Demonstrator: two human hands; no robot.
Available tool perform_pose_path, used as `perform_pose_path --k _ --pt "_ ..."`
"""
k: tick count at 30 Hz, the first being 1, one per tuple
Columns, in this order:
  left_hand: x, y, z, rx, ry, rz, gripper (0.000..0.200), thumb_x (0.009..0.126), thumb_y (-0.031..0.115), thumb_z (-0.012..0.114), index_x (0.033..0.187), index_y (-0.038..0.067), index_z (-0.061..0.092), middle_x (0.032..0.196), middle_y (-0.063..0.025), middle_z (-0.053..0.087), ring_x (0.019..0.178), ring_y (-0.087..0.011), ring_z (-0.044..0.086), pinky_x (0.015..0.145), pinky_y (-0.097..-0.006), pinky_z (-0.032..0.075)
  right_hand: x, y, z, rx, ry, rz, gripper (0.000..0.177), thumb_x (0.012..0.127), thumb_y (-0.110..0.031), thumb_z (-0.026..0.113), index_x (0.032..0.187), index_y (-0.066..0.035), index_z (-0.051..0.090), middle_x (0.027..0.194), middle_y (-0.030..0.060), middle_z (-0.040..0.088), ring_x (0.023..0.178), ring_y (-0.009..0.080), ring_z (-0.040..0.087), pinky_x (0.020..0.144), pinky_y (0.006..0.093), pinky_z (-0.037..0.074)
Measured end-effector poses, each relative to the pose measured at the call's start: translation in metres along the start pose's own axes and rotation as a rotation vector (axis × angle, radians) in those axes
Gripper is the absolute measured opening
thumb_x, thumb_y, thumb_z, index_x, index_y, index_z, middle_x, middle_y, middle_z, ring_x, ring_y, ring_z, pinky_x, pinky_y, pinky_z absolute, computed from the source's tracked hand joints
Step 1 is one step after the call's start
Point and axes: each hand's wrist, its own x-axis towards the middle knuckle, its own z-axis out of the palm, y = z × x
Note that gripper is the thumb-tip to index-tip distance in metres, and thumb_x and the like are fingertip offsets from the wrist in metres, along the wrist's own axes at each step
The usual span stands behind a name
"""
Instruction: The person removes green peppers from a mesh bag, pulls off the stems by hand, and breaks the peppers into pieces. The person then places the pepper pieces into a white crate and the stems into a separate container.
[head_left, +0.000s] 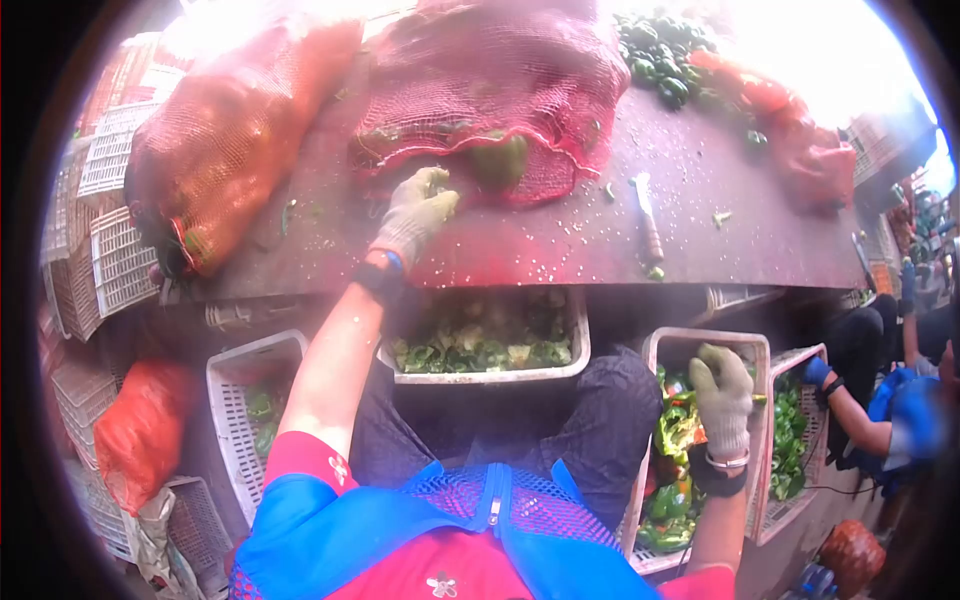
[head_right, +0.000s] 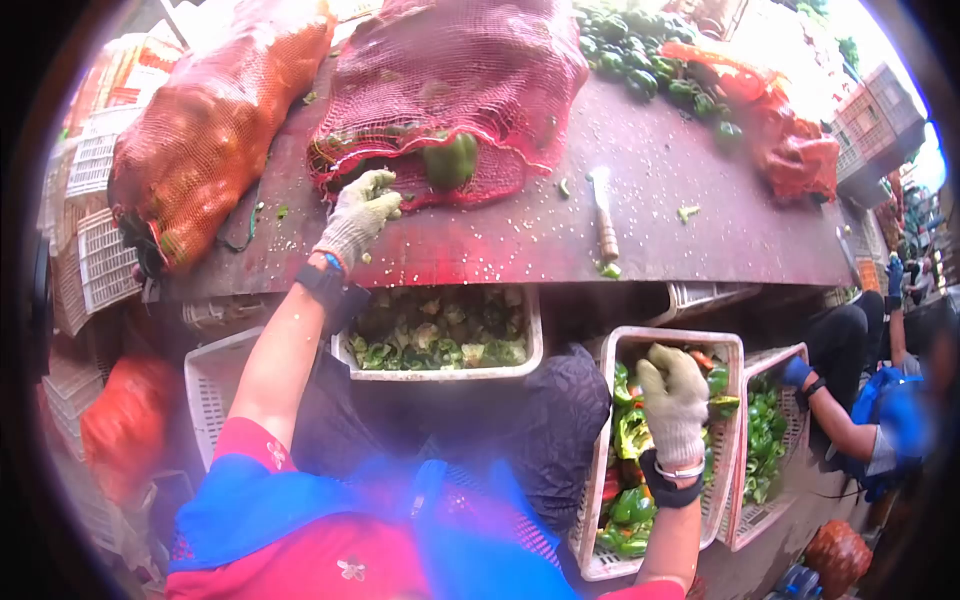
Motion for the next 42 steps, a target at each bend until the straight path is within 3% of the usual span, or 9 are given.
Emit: perform_pose_path --k 6,10,13,18,21,22,25,32,42 --pt "0.046 0.005 0.000 0.197 0.085 0.166 0.068 0.080 0.031 0.070 0.137 0.003 0.047 0.117 -0.0244 0.062 0.108 -0.0360 0.061 0.092 -0.0417 0.048 0.178 -0.053 0.168 0.019 -0.081 -0.333 0.031 0.085 -0.025 0.066 0.106 -0.002 0.063 0.093 0.0196 0.065 0.087 0.0343 0.063 0.078 0.0396 0.050" --pt "0.065 -0.001 0.013 0.233 0.060 0.323 0.067 0.085 0.025 0.069 0.143 0.006 0.042 0.137 -0.0212 0.052 0.130 -0.0324 0.049 0.106 -0.0366 0.039 0.246 -0.052 0.246 0.209 -0.166 0.112 0.040 0.091 -0.035 0.058 0.117 -0.004 0.060 0.101 0.0191 0.066 0.091 0.0336 0.063 0.082 0.0413 0.049" --pt "0.054 0.011 0.015 0.080 -0.002 0.277 0.066 0.087 0.028 0.067 0.142 0.003 0.042 0.135 -0.0205 0.054 0.128 -0.0317 0.050 0.105 -0.0373 0.039 0.237 -0.058 0.254 0.507 -0.205 0.241 0.042 0.094 -0.036 0.056 0.121 -0.005 0.059 0.098 0.0136 0.067 0.090 0.0269 0.063 0.082 0.0388 0.048" --pt "0.023 -0.015 0.014 -0.627 -0.244 0.112 0.044 0.100 0.040 0.047 0.128 0.008 0.055 0.111 -0.0075 0.065 0.100 -0.0174 0.063 0.087 -0.0285 0.051 0.197 -0.084 0.214 0.620 -0.487 0.442 0.044 0.095 -0.048 0.055 0.109 -0.007 0.066 0.080 0.0059 0.064 0.063 0.0113 0.059 0.050 0.0302 0.048" --pt "-0.035 0.004 -0.005 -0.839 -0.287 -0.369 0.043 0.101 0.046 0.042 0.119 0.011 0.061 0.099 -0.0037 0.066 0.087 -0.0139 0.064 0.076 -0.0278 0.054 0.165 -0.111 0.192 0.398 -0.536 0.363 0.051 0.095 -0.055 0.050 0.105 -0.007 0.066 0.077 0.0084 0.063 0.062 0.0157 0.061 0.049 0.0324 0.048" --pt "-0.046 -0.001 -0.005 -0.874 -0.300 -0.493 0.046 0.100 0.050 0.042 0.114 0.011 0.063 0.098 -0.0033 0.067 0.082 -0.0143 0.065 0.070 -0.0289 0.055 0.154 -0.117 0.195 0.296 -0.484 0.357 0.054 0.097 -0.055 0.043 0.104 -0.006 0.066 0.081 0.0142 0.066 0.071 0.0280 0.066 0.059 0.0392 0.051" --pt "-0.072 -0.017 0.005 -1.037 -0.295 -0.378 0.047 0.100 0.052 0.042 0.111 0.012 0.064 0.096 -0.0032 0.067 0.081 -0.0141 0.065 0.070 -0.0300 0.055 0.133 -0.104 0.221 0.111 -0.462 0.262 0.047 0.100 -0.044 0.040 0.108 -0.005 0.064 0.102 0.0200 0.066 0.101 0.0423 0.059 0.088 0.0464 0.045" --pt "-0.075 -0.041 -0.001 -0.227 -0.002 0.199 0.056 0.081 0.018 0.074 0.129 0.006 0.050 0.125 -0.0108 0.057 0.110 -0.0219 0.058 0.095 -0.0332 0.048 0.111 -0.107 0.209 0.437 -0.514 0.052 0.063 0.083 -0.027 0.068 0.138 -0.009 0.046 0.127 0.0198 0.059 0.115 0.0328 0.058 0.099 0.0398 0.044" --pt "-0.067 -0.041 0.015 0.206 0.247 0.538 0.062 0.064 0.022 0.084 0.117 0.009 0.054 0.107 -0.0150 0.055 0.100 -0.0339 0.059 0.086 -0.0413 0.050 0.108 -0.102 0.263 0.347 0.023 0.051 0.032 0.086 -0.032 0.067 0.097 -0.002 0.067 0.098 0.0189 0.067 0.092 0.0346 0.064 0.082 0.0415 0.049"
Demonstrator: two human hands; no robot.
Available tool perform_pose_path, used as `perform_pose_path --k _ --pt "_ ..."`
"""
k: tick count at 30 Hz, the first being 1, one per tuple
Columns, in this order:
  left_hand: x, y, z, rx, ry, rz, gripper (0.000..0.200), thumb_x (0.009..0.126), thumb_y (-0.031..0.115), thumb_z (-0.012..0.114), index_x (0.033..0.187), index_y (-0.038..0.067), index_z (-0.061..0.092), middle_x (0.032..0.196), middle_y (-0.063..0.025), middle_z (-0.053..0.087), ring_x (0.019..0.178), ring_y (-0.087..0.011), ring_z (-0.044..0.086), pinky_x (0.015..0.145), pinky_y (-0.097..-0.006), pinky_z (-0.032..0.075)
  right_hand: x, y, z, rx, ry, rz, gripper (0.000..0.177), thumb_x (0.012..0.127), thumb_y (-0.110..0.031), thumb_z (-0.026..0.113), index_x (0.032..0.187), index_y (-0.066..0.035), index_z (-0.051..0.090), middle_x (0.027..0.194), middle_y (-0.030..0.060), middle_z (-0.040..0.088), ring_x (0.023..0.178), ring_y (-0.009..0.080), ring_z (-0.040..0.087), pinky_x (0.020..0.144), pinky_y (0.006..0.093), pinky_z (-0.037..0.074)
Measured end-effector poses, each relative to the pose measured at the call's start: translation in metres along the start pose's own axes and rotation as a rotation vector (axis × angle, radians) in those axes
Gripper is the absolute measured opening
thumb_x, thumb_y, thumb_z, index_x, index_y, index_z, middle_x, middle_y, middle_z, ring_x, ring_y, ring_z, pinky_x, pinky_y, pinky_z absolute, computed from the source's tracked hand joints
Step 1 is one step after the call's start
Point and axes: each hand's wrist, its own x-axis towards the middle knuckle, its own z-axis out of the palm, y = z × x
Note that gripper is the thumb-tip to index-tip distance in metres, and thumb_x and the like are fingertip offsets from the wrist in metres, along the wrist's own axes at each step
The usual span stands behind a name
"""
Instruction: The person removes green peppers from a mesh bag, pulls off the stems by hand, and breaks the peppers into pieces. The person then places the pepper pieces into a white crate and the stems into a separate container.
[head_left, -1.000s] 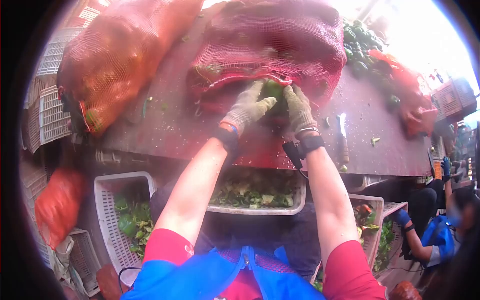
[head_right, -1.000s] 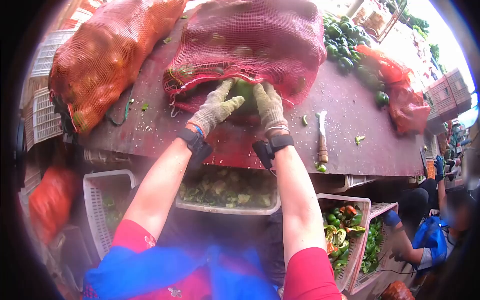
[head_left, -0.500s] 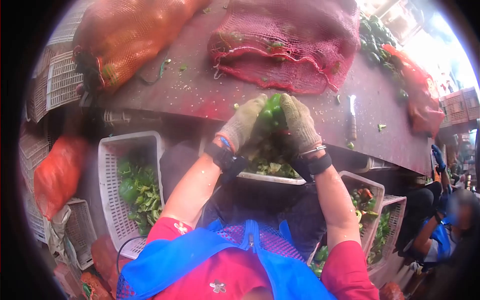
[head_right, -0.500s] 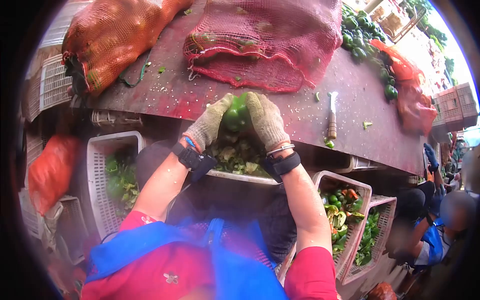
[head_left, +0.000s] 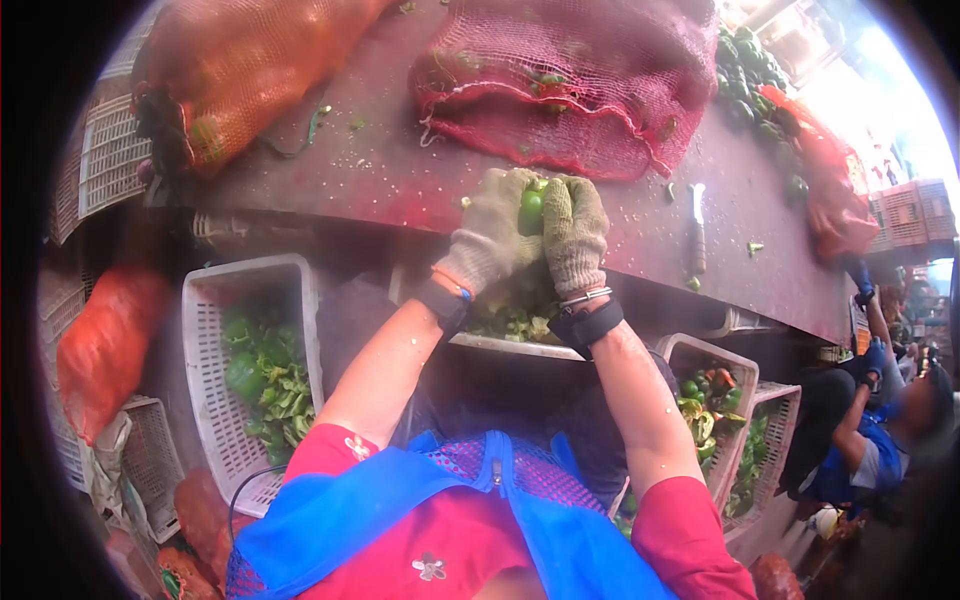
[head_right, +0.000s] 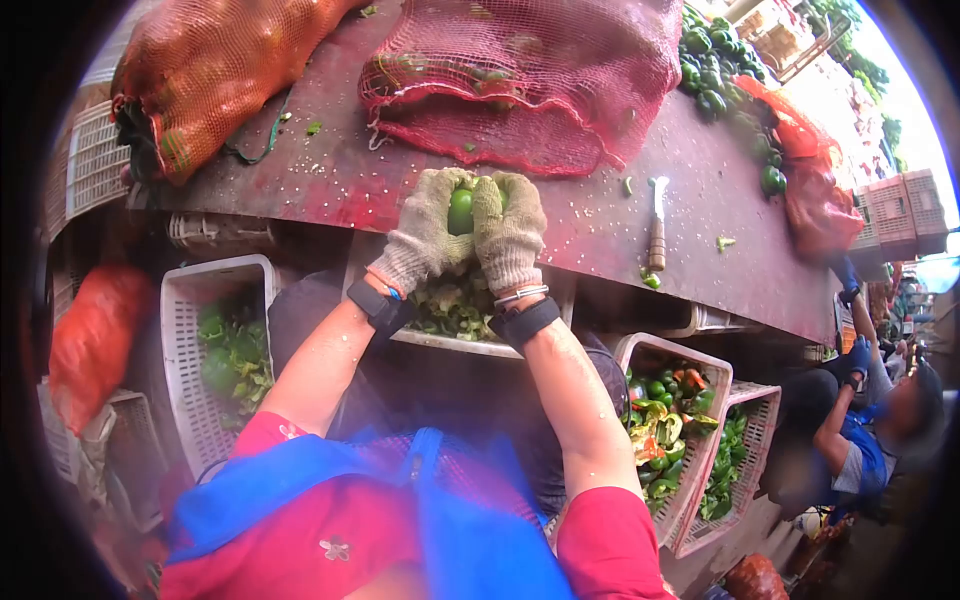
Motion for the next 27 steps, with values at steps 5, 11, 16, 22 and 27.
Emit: perform_pose_path --k 5,11,16,22,27 --pt "0.015 -0.004 0.003 -0.088 -0.053 -0.226 0.057 0.063 0.020 0.083 0.113 0.009 0.056 0.103 -0.0156 0.055 0.094 -0.0337 0.060 0.081 -0.0426 0.051 0.029 -0.008 0.013 -0.240 -0.041 0.169 0.042 0.088 -0.042 0.060 0.091 -0.001 0.068 0.088 0.0240 0.067 0.087 0.0396 0.065 0.079 0.0452 0.050" --pt "-0.016 -0.004 0.008 -0.129 0.158 -0.136 0.053 0.063 0.014 0.080 0.109 0.007 0.054 0.103 -0.0120 0.056 0.091 -0.0268 0.060 0.081 -0.0380 0.051 0.040 0.013 0.012 -0.123 0.022 0.422 0.051 0.092 -0.046 0.055 0.084 0.003 0.068 0.080 0.0225 0.068 0.070 0.0343 0.065 0.070 0.0419 0.051" --pt "-0.023 -0.007 -0.021 -0.885 0.180 -0.567 0.052 0.070 -0.001 0.073 0.114 0.007 0.046 0.106 -0.0099 0.058 0.097 -0.0169 0.059 0.083 -0.0309 0.051 0.034 0.012 -0.006 0.702 0.398 0.793 0.051 0.095 -0.050 0.049 0.089 -0.002 0.064 0.074 0.0101 0.065 0.062 0.0250 0.062 0.057 0.0381 0.052" --pt "-0.032 -0.005 -0.017 -0.676 0.125 -0.440 0.046 0.078 0.006 0.069 0.119 0.011 0.048 0.114 -0.0094 0.059 0.106 -0.0196 0.059 0.092 -0.0329 0.049 0.012 -0.071 -0.026 1.039 0.128 0.661 0.051 0.096 -0.052 0.050 0.098 -0.002 0.062 0.081 0.0082 0.064 0.066 0.0193 0.063 0.058 0.0325 0.054" --pt "-0.035 -0.029 -0.005 -1.231 0.147 -0.458 0.048 0.083 0.022 0.068 0.124 0.007 0.046 0.114 -0.0090 0.060 0.109 -0.0215 0.058 0.095 -0.0350 0.047 -0.028 -0.147 -0.009 0.717 -0.537 0.188 0.045 0.095 -0.044 0.058 0.106 -0.001 0.067 0.087 0.0079 0.067 0.079 0.0134 0.064 0.071 0.0305 0.053"
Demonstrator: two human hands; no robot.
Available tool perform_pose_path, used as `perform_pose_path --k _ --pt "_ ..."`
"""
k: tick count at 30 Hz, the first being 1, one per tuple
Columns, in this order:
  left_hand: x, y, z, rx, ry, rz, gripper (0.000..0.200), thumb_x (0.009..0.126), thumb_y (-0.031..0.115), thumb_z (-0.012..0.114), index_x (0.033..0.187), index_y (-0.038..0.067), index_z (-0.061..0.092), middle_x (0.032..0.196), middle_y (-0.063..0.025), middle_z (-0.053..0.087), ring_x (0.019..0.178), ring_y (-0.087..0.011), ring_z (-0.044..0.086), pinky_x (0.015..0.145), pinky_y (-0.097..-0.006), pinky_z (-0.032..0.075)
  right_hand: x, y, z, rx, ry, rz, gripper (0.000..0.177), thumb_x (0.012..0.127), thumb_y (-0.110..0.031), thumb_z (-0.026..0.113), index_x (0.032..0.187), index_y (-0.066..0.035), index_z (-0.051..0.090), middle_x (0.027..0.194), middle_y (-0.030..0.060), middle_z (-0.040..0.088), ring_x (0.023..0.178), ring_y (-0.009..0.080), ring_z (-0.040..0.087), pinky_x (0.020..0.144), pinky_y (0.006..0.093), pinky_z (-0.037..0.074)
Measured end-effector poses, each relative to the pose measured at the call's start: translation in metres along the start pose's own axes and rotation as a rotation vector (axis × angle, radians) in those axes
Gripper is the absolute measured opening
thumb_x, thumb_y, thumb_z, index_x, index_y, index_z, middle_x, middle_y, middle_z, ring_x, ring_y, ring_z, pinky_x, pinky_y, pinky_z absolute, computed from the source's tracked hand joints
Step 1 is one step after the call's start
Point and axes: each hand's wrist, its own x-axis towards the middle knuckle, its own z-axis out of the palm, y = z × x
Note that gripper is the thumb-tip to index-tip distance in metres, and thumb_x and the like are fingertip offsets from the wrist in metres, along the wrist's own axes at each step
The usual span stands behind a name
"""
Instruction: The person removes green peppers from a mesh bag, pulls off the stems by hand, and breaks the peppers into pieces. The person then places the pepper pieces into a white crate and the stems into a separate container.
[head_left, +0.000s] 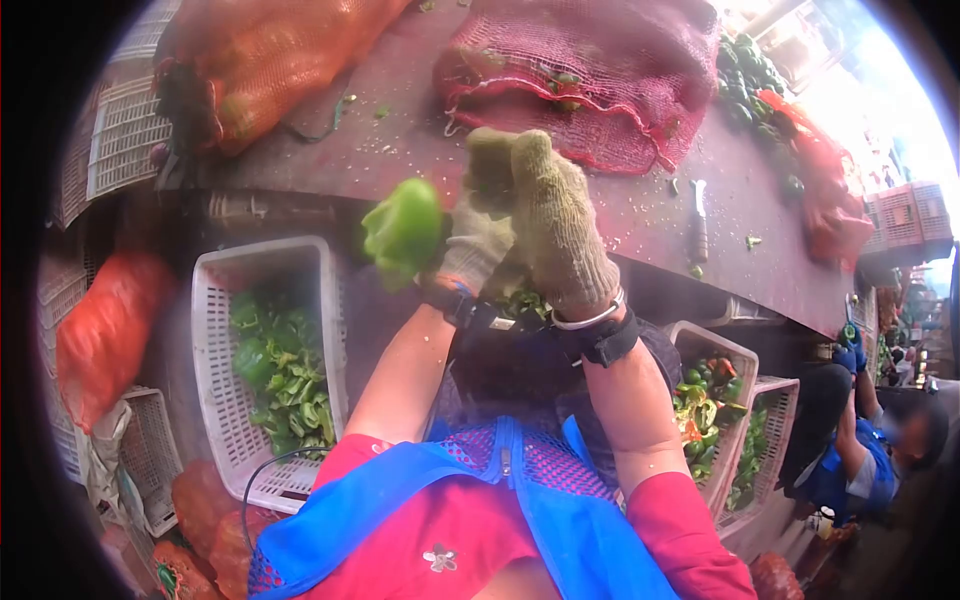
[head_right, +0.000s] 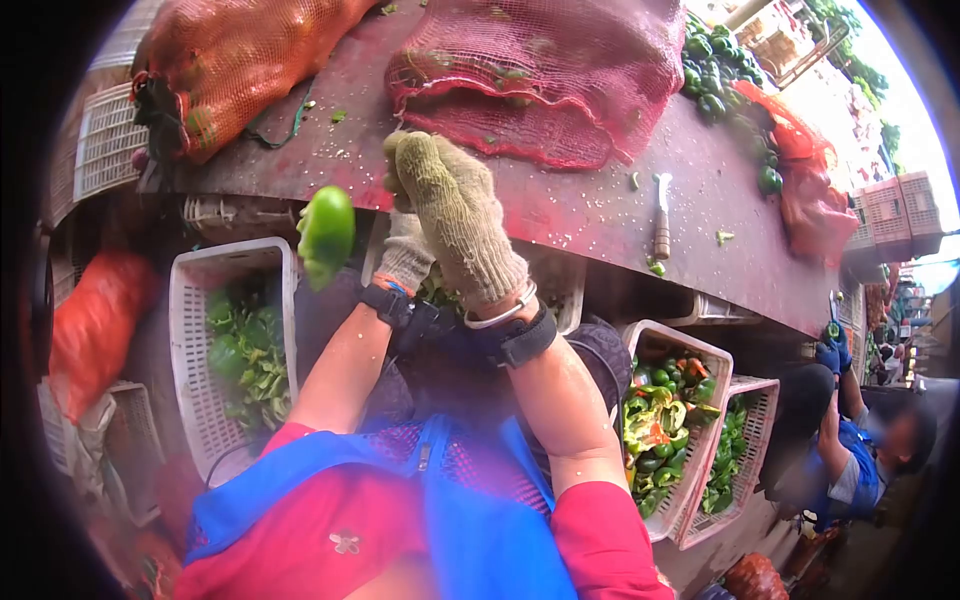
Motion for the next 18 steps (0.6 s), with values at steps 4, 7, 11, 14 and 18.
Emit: perform_pose_path --k 4,7,11,14,18 --pt "-0.030 0.058 0.043 0.503 0.072 0.151 0.055 0.069 0.003 0.076 0.115 0.005 0.045 0.109 -0.0120 0.058 0.098 -0.0199 0.060 0.084 -0.0338 0.052 0.001 0.027 -0.064 -0.623 0.370 0.138 0.049 0.093 -0.046 0.060 0.104 0.002 0.066 0.081 0.0126 0.068 0.070 0.0181 0.066 0.064 0.0323 0.054" --pt "-0.026 0.035 0.027 0.843 -0.001 0.473 0.057 0.067 0.009 0.080 0.114 0.008 0.047 0.111 -0.0093 0.055 0.102 -0.0204 0.056 0.091 -0.0349 0.048 -0.021 0.042 -0.068 -0.058 0.231 0.597 0.049 0.093 -0.049 0.058 0.103 -0.001 0.067 0.076 0.0076 0.067 0.060 0.0153 0.063 0.050 0.0290 0.050" --pt "-0.028 0.028 0.031 0.700 -0.034 0.346 0.056 0.069 0.011 0.082 0.112 0.008 0.047 0.109 -0.0074 0.054 0.102 -0.0186 0.056 0.091 -0.0340 0.048 -0.025 0.087 -0.073 -0.070 0.317 0.499 0.041 0.095 -0.041 0.056 0.105 -0.002 0.067 0.074 0.0025 0.064 0.057 0.0105 0.060 0.046 0.0256 0.044" --pt "-0.021 0.011 0.022 0.620 0.035 0.322 0.047 0.075 0.007 0.079 0.111 0.009 0.048 0.106 -0.0040 0.055 0.097 -0.0150 0.057 0.086 -0.0301 0.051 -0.035 0.091 -0.066 -0.283 0.263 0.282 0.036 0.094 -0.034 0.058 0.105 -0.001 0.066 0.075 0.0046 0.065 0.062 0.0120 0.061 0.054 0.0283 0.047" --pt "-0.013 0.007 0.020 0.219 0.337 -0.023 0.037 0.083 0.000 0.070 0.112 0.009 0.049 0.101 -0.0053 0.059 0.085 -0.0168 0.062 0.075 -0.0300 0.056 -0.034 0.110 -0.064 -0.409 0.241 0.180 0.031 0.091 -0.025 0.062 0.108 0.001 0.064 0.087 0.0102 0.069 0.080 0.0157 0.065 0.072 0.0317 0.051"
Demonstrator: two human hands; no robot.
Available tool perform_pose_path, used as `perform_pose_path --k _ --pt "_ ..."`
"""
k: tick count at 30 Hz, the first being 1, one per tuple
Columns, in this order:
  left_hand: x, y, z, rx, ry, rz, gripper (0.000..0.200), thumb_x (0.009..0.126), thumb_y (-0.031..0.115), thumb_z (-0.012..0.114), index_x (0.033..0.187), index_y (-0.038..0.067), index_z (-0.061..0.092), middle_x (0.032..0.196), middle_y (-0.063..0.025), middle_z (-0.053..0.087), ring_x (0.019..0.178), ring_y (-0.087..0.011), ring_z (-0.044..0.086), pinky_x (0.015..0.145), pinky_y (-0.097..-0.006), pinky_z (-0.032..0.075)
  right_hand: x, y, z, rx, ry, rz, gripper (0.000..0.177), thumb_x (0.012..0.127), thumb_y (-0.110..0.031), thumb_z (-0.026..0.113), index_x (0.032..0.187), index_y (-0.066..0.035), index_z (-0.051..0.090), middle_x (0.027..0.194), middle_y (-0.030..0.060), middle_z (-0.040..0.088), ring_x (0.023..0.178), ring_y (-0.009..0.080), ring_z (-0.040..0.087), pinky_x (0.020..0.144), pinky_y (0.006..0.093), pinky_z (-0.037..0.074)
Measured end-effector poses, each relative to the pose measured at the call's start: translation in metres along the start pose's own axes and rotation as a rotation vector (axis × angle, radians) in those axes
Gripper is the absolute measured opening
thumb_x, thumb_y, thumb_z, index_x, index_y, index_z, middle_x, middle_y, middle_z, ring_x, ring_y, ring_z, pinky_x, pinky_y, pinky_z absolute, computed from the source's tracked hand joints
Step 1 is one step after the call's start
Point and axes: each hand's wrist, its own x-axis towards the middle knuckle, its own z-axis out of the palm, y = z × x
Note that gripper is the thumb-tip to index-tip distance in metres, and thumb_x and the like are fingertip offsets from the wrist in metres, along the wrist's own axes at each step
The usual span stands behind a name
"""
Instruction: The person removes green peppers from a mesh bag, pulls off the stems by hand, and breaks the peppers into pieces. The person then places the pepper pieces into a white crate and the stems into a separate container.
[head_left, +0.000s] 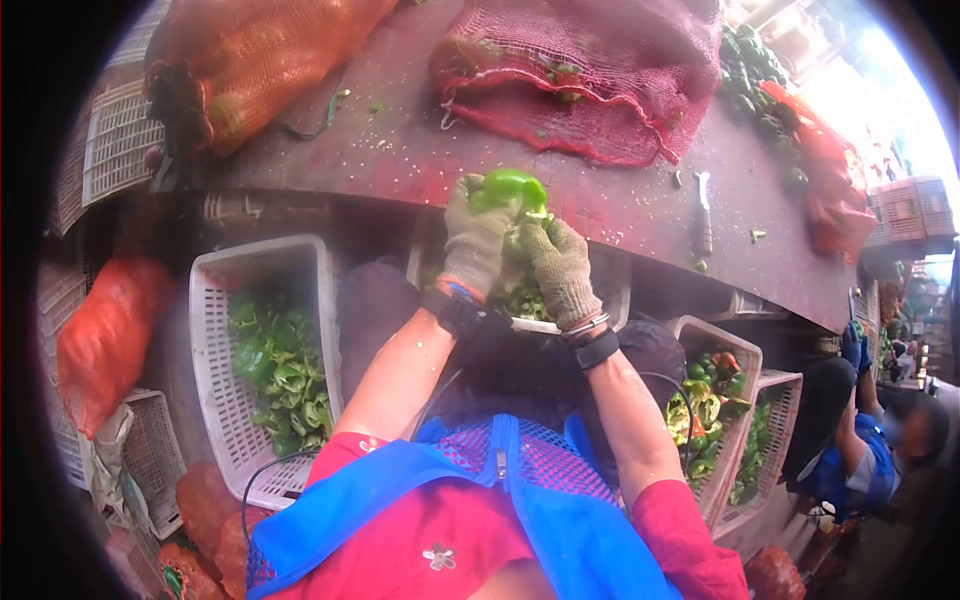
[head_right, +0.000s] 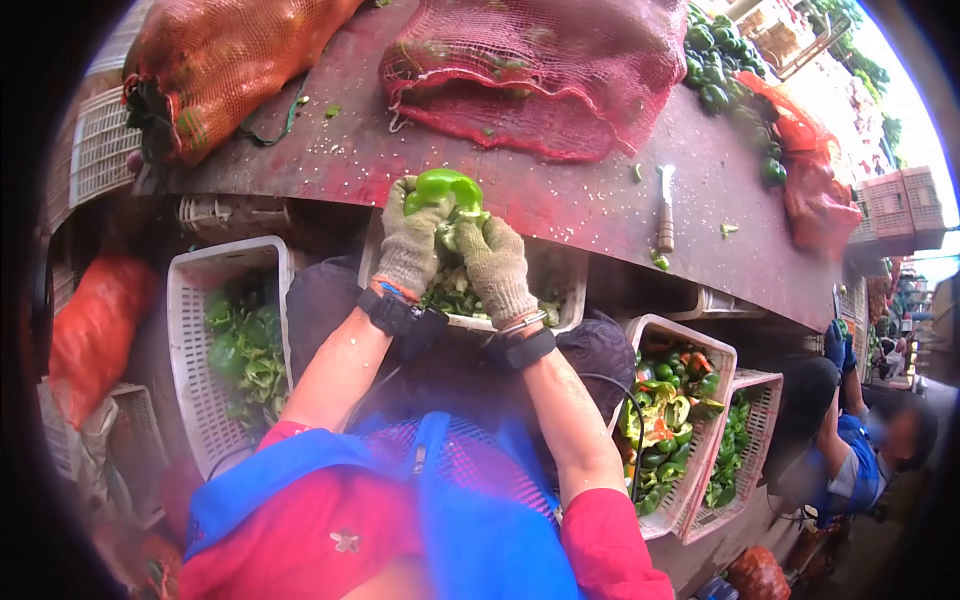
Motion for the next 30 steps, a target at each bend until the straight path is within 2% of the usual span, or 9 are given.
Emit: perform_pose_path --k 4,6,7,11,14,18,19,23,30 --pt "-0.003 0.019 -0.003 -0.470 0.002 -0.278 0.026 0.088 0.005 0.065 0.113 0.007 0.056 0.097 -0.0092 0.064 0.082 -0.0220 0.066 0.068 -0.0347 0.058 -0.002 0.006 0.014 0.037 0.038 -0.153 0.032 0.090 -0.021 0.063 0.114 0.001 0.063 0.097 0.0130 0.069 0.089 0.0184 0.066 0.080 0.0330 0.051" --pt "-0.005 0.025 -0.004 -0.384 0.039 -0.264 0.026 0.087 0.007 0.066 0.112 0.006 0.058 0.096 -0.0094 0.065 0.081 -0.0221 0.066 0.067 -0.0344 0.058 -0.002 0.003 0.016 -0.007 0.037 -0.185 0.034 0.091 -0.021 0.063 0.116 0.001 0.062 0.100 0.0130 0.069 0.092 0.0196 0.066 0.083 0.0342 0.051" --pt "-0.006 0.029 -0.002 -0.325 0.063 -0.222 0.026 0.087 0.006 0.066 0.112 0.005 0.058 0.096 -0.0093 0.065 0.081 -0.0219 0.066 0.066 -0.0344 0.058 -0.002 -0.004 0.013 -0.172 0.044 -0.293 0.032 0.093 -0.021 0.060 0.118 -0.001 0.062 0.087 0.0088 0.067 0.073 0.0157 0.064 0.066 0.0309 0.052" --pt "0.019 -0.003 -0.009 -0.154 0.187 -0.059 0.030 0.084 0.001 0.067 0.112 0.005 0.056 0.097 -0.0074 0.063 0.079 -0.0208 0.065 0.066 -0.0345 0.057 -0.015 -0.050 0.002 0.446 -0.140 0.474 0.031 0.097 -0.020 0.055 0.125 -0.006 0.060 0.064 -0.0030 0.050 0.042 0.0025 0.036 0.037 0.0192 0.029" --pt "0.011 0.003 -0.007 -0.119 0.211 -0.024 0.032 0.082 0.001 0.070 0.110 0.004 0.055 0.097 -0.0053 0.062 0.081 -0.0170 0.062 0.069 -0.0305 0.054 -0.026 -0.029 0.007 0.383 -0.098 0.392 0.034 0.097 -0.021 0.057 0.127 -0.005 0.058 0.064 -0.0036 0.049 0.043 0.0029 0.038 0.037 0.0196 0.030" --pt "0.012 0.004 -0.006 0.122 0.196 0.142 0.031 0.080 0.004 0.075 0.102 0.004 0.054 0.091 -0.0022 0.061 0.082 -0.0115 0.058 0.071 -0.0270 0.049 -0.010 -0.025 0.001 -0.053 0.113 0.099 0.032 0.094 -0.024 0.062 0.118 -0.003 0.063 0.077 0.0080 0.068 0.062 0.0131 0.063 0.057 0.0274 0.051" --pt "0.010 0.004 -0.006 0.161 0.190 0.166 0.031 0.080 0.006 0.075 0.102 0.004 0.053 0.090 -0.0020 0.061 0.081 -0.0112 0.058 0.071 -0.0269 0.049 -0.001 -0.022 0.000 -0.226 0.139 0.015 0.041 0.088 -0.036 0.066 0.109 -0.001 0.066 0.089 0.0161 0.071 0.081 0.0243 0.070 0.074 0.0347 0.053" --pt "-0.002 0.017 0.001 0.218 0.104 0.203 0.033 0.080 0.007 0.076 0.105 0.005 0.053 0.096 -0.0027 0.059 0.082 -0.0096 0.058 0.070 -0.0248 0.051 0.020 -0.035 -0.004 -0.508 0.037 -0.001 0.056 0.079 -0.056 0.067 0.097 -0.003 0.066 0.089 0.0198 0.068 0.088 0.0362 0.066 0.077 0.0422 0.050" --pt "-0.001 0.006 0.003 0.246 0.027 0.100 0.033 0.081 0.008 0.074 0.106 0.005 0.053 0.092 -0.0030 0.060 0.077 -0.0085 0.057 0.066 -0.0230 0.049 0.041 -0.028 -0.017 -0.711 -0.091 -0.030 0.048 0.082 -0.051 0.064 0.090 -0.003 0.065 0.084 0.0205 0.067 0.082 0.0362 0.066 0.072 0.0427 0.050"
